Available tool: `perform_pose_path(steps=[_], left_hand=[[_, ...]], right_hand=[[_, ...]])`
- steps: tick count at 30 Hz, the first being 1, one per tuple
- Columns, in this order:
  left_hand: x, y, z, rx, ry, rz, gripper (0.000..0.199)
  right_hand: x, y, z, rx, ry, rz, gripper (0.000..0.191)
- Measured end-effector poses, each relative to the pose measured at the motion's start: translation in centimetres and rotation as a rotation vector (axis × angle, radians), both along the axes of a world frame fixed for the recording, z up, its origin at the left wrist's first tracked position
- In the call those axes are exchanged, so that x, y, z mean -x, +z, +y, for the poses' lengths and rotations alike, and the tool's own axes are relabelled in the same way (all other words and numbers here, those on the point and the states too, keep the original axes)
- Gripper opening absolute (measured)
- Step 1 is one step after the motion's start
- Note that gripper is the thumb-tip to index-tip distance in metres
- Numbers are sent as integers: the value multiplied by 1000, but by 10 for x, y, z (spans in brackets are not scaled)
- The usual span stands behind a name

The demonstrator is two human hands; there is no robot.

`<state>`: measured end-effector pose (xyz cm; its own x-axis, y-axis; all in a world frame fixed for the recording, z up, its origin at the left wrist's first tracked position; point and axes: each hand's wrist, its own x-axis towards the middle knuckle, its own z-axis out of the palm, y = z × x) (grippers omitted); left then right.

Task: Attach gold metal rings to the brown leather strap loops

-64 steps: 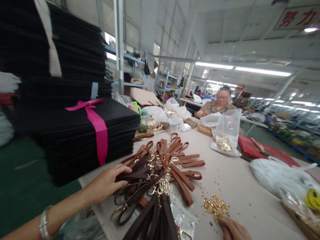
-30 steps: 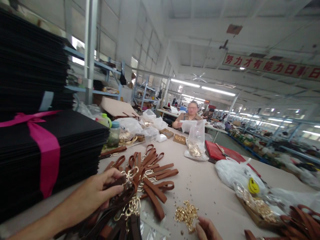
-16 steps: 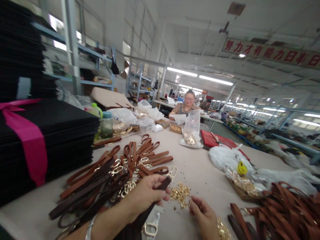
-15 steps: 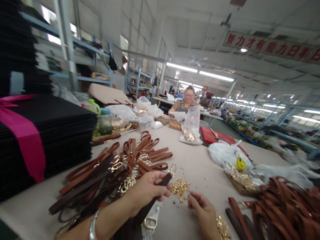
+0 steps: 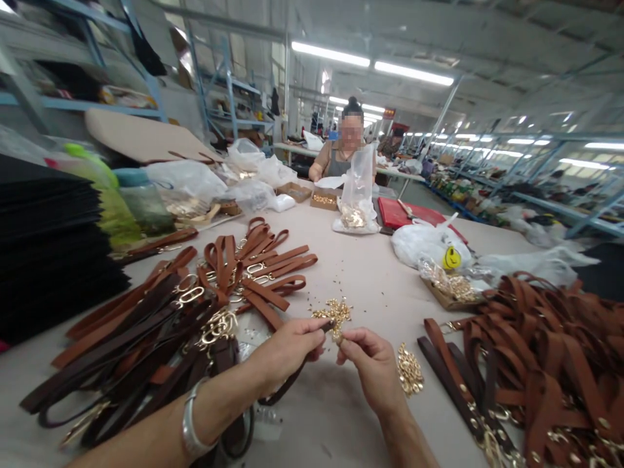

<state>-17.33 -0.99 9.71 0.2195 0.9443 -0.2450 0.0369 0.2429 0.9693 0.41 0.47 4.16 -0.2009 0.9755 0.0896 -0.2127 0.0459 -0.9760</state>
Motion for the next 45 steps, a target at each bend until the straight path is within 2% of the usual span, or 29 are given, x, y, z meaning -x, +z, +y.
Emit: perform_pose_path(steps=[4,13,23,29,36,45], left_hand=[[-6,-2,3,-36,-40,-12,29],[-11,-11,8,-138,-45,55,24],[-7,-24,9,-164,-95,90,26],[-2,-28,11,-237,-77,326,32],[2,-36,11,-370,-95,425,35],[1,-37,3,-464,-90,617,38]], right_hand=[[0,2,-2,-14,9,37,11],[5,2,1,56,-55,-4,17],[6,-2,7,12,-49,-49,6],[10,-10,9,-9,-58,-63,10],[9,-16,7,-36,-52,-78,8],[19,-9,2,46,-36,146,32]])
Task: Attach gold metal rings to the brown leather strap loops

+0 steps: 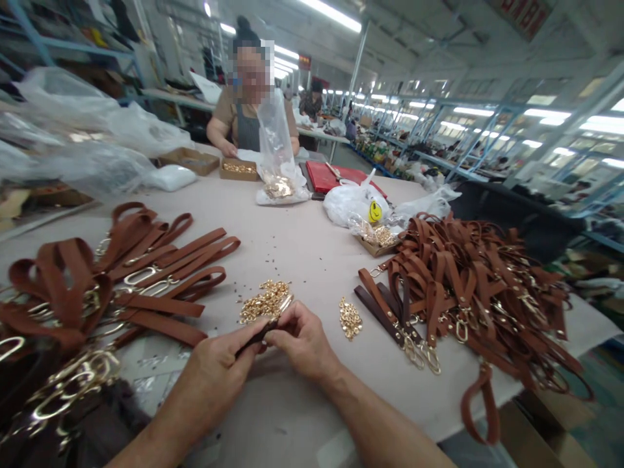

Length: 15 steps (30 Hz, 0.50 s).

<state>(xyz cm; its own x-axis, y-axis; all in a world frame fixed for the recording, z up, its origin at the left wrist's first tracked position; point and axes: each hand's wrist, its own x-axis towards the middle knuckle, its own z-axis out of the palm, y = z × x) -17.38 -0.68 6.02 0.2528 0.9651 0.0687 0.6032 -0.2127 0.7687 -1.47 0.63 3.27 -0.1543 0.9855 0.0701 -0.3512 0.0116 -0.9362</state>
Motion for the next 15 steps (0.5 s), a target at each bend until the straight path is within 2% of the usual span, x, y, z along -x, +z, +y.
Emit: perform_pose_path(steps=[5,9,12,15], left_hand=[[-8,6,-6,-68,57,62,44],[-20,19,-7,49,74,-49,48],[-24,26,-11,144,89,-119,50],[-24,30,-19,275,110,-215,50]], right_hand=[[1,1,-1,-36,-76,-78,35],[-9,11,3,-124,-110,-314,30],[-33,23,0,-143,-148,-483,24],[-72,29,-13,-158,-255,-728,19]])
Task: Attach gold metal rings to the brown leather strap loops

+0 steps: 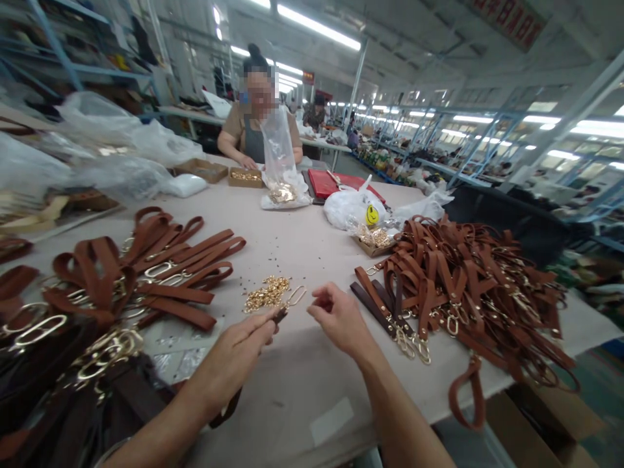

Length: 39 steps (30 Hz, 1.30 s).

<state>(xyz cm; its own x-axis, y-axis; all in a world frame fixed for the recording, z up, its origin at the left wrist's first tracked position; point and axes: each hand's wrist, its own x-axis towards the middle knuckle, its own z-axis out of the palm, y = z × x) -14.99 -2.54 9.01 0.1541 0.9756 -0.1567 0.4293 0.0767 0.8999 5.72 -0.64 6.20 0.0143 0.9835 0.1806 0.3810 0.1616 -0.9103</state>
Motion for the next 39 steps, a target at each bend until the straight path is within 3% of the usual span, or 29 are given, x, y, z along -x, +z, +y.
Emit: perform_pose_path(steps=[4,7,12,16,21,29,34,39], left_hand=[[2,-1,-11,140,18,-189,45],[0,-6,-18,226,14,-320,43],[-5,-16,-28,322,30,-374,45],[-8,-19,-29,387,-16,-503,38],[-11,-22,-26,341,11,-433,27],[-12,-29,-26,329,-8,-469,30],[-14,-26,-29,230,-44,-378,24],[-15,-31,-32,58,-50,-297,21]], right_hand=[[-49,-10,-27,-13,-117,-284,14],[-64,-26,-44,-23,-137,-449,13],[-58,-40,-49,-102,-131,-648,15],[-52,-40,-46,-161,-112,-772,19],[-49,-40,-44,-205,-89,-850,24],[-52,-42,-41,-187,-98,-651,9],[-14,-29,-53,-92,-40,-39,11],[20,-22,-58,-190,58,-19,6]])
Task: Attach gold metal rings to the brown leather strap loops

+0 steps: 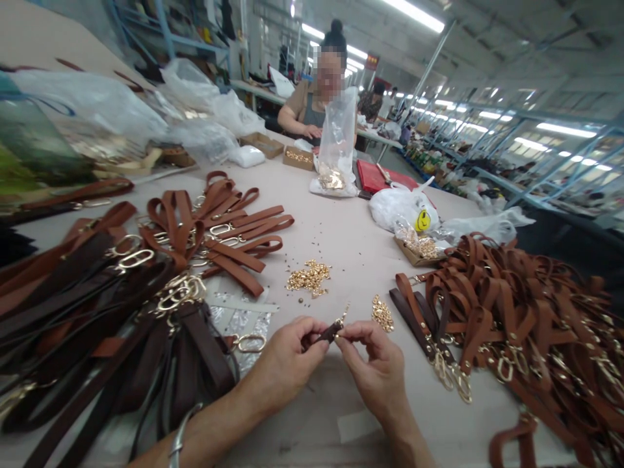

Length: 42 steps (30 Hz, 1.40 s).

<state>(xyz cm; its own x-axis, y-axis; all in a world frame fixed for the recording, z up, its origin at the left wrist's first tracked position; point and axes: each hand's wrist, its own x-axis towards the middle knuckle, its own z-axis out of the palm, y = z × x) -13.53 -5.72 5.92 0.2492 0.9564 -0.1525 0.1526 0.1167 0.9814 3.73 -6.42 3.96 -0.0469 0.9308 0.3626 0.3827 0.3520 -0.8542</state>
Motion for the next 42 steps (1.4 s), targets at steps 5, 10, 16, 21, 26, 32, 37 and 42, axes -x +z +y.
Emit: perform_pose_path(steps=[5,10,16,21,26,32,37,42], left_hand=[[0,-6,-2,-141,41,74,18],[-1,-5,-5,-213,50,116,18],[0,-9,-3,-275,40,179,21],[-4,-11,-4,-292,23,180,21],[-18,5,-5,-161,51,82,22],[-29,0,-5,218,154,-222,42],[-37,-15,-9,297,205,-286,47],[-50,-9,-11,336,295,-327,46]], right_hand=[[2,3,0,-169,37,-154,11],[7,13,-3,-287,55,-273,19],[15,10,-5,-94,-81,-102,11],[16,6,-4,172,-96,237,13],[6,7,-2,281,-121,411,24],[-86,5,8,77,-516,-283,31],[-149,-3,15,213,-767,-905,63],[-156,-10,19,236,-751,-814,65]])
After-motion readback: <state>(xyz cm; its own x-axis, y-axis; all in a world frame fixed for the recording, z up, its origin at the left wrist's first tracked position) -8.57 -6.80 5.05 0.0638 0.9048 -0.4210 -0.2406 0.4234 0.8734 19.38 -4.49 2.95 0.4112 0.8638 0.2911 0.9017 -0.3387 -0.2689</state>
